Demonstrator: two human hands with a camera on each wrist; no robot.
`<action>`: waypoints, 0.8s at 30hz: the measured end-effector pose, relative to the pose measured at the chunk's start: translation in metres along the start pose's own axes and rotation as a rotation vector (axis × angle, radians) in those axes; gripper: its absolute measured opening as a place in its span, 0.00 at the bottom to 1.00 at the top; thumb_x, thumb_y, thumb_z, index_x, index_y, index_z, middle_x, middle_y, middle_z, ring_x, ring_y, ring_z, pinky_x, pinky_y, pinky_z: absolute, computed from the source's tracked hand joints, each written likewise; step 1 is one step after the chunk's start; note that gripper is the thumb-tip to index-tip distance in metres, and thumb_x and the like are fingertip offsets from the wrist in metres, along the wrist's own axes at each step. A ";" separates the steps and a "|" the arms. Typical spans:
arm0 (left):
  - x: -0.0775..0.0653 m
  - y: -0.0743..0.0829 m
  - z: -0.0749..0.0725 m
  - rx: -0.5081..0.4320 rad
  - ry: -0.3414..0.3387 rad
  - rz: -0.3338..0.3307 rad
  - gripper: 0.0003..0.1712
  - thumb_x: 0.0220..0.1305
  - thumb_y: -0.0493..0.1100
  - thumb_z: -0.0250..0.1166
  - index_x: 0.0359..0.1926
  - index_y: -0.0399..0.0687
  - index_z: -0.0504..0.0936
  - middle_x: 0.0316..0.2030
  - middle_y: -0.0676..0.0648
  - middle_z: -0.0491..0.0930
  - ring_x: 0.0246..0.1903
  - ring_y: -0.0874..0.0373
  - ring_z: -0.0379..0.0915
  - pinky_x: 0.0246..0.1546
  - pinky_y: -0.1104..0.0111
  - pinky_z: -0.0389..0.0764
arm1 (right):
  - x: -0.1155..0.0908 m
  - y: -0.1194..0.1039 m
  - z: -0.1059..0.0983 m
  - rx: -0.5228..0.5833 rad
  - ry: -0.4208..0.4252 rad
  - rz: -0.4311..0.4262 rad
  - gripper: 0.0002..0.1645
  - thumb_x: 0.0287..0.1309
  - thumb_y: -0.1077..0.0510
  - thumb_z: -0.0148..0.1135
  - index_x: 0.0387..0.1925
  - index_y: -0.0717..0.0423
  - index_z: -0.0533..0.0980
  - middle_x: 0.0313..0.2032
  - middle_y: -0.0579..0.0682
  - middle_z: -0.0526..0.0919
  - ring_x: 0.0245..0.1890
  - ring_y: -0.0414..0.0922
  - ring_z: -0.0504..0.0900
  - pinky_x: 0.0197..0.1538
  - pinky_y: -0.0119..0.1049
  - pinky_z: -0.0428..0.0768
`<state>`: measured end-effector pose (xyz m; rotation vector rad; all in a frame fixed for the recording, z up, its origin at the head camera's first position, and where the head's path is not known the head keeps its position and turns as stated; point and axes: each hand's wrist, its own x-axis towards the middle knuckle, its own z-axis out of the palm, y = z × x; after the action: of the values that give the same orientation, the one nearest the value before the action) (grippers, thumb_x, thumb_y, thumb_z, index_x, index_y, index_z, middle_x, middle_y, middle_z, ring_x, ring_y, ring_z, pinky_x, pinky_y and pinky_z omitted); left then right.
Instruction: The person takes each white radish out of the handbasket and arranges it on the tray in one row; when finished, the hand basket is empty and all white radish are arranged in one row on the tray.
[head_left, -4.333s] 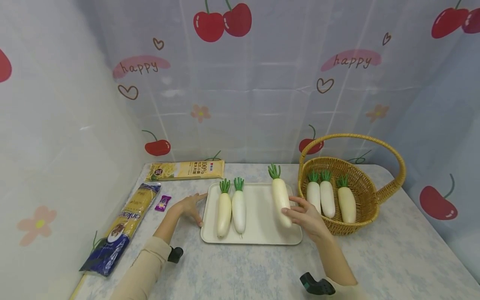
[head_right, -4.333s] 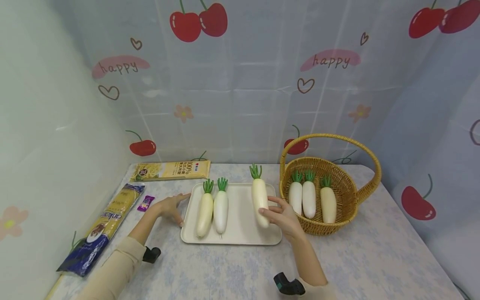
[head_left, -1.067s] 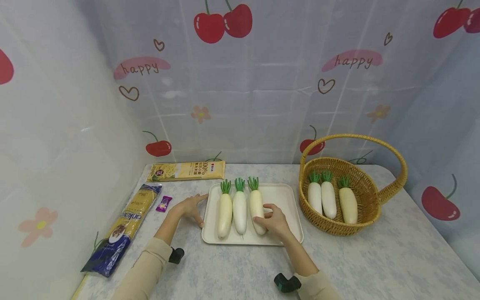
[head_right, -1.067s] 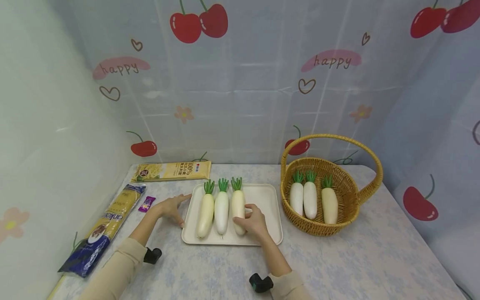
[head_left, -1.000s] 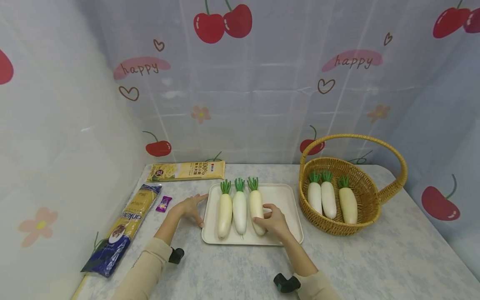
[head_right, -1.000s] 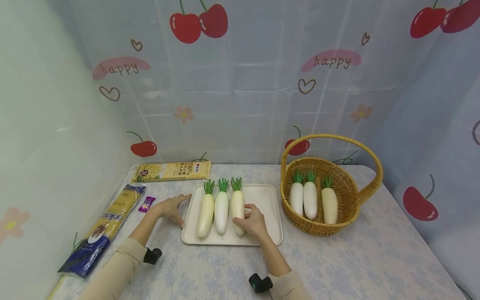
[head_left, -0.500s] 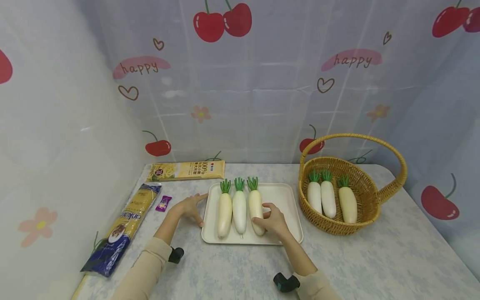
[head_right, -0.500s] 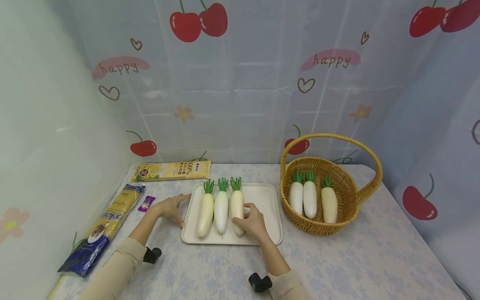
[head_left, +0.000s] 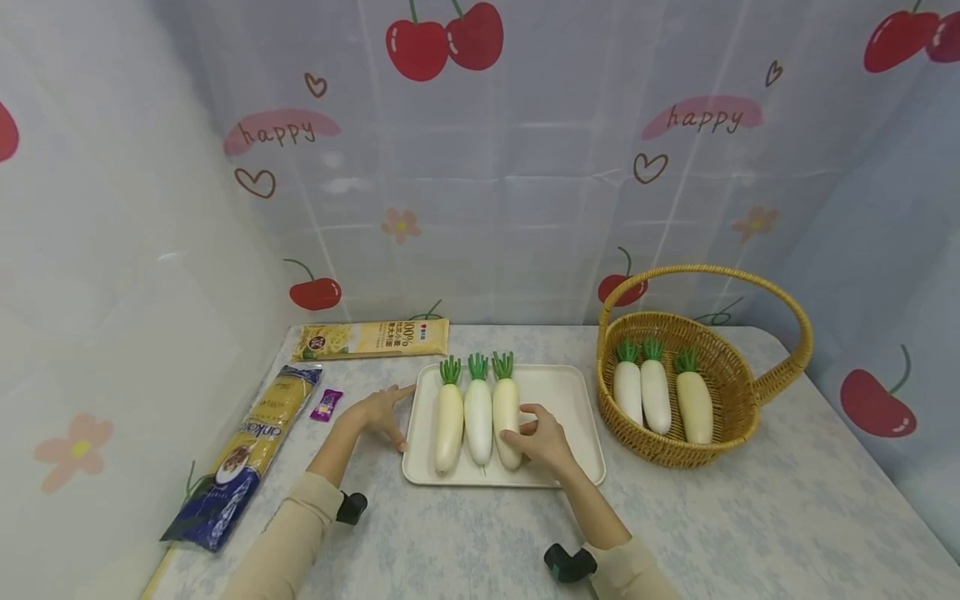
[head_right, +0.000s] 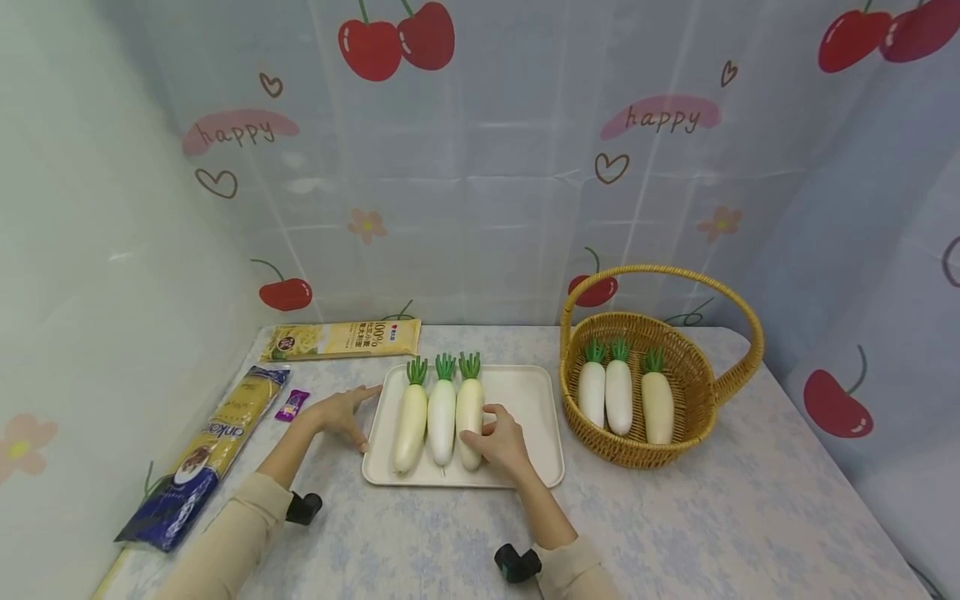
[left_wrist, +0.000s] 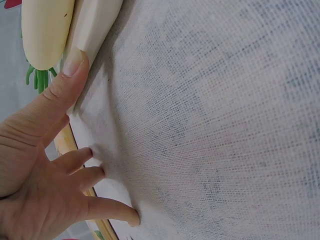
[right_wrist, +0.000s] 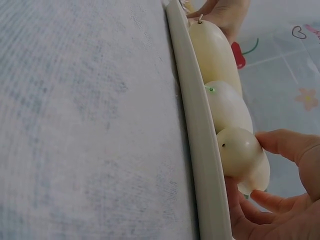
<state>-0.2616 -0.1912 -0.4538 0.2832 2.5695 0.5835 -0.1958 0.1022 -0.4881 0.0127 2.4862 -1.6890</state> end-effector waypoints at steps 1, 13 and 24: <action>0.000 0.000 0.000 0.004 0.000 0.002 0.64 0.34 0.41 0.81 0.72 0.45 0.54 0.70 0.29 0.46 0.67 0.28 0.41 0.61 0.36 0.51 | 0.000 0.000 0.000 -0.004 -0.001 -0.001 0.38 0.51 0.57 0.69 0.60 0.69 0.65 0.37 0.62 0.81 0.27 0.46 0.81 0.26 0.38 0.81; -0.001 0.001 -0.001 0.004 0.000 0.012 0.63 0.34 0.40 0.80 0.72 0.44 0.54 0.69 0.28 0.46 0.67 0.27 0.41 0.61 0.35 0.51 | -0.001 -0.003 -0.002 -0.003 -0.010 0.006 0.39 0.51 0.58 0.68 0.62 0.69 0.64 0.40 0.63 0.78 0.34 0.50 0.80 0.30 0.37 0.81; 0.000 0.000 -0.001 0.013 -0.001 0.012 0.63 0.34 0.41 0.81 0.72 0.45 0.54 0.70 0.29 0.46 0.67 0.28 0.41 0.61 0.36 0.52 | -0.005 -0.003 -0.007 -0.066 -0.014 -0.018 0.42 0.51 0.55 0.68 0.64 0.68 0.61 0.44 0.64 0.78 0.39 0.53 0.80 0.33 0.39 0.81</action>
<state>-0.2622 -0.1913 -0.4529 0.3030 2.5735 0.5703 -0.1918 0.1082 -0.4816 -0.0277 2.5379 -1.6076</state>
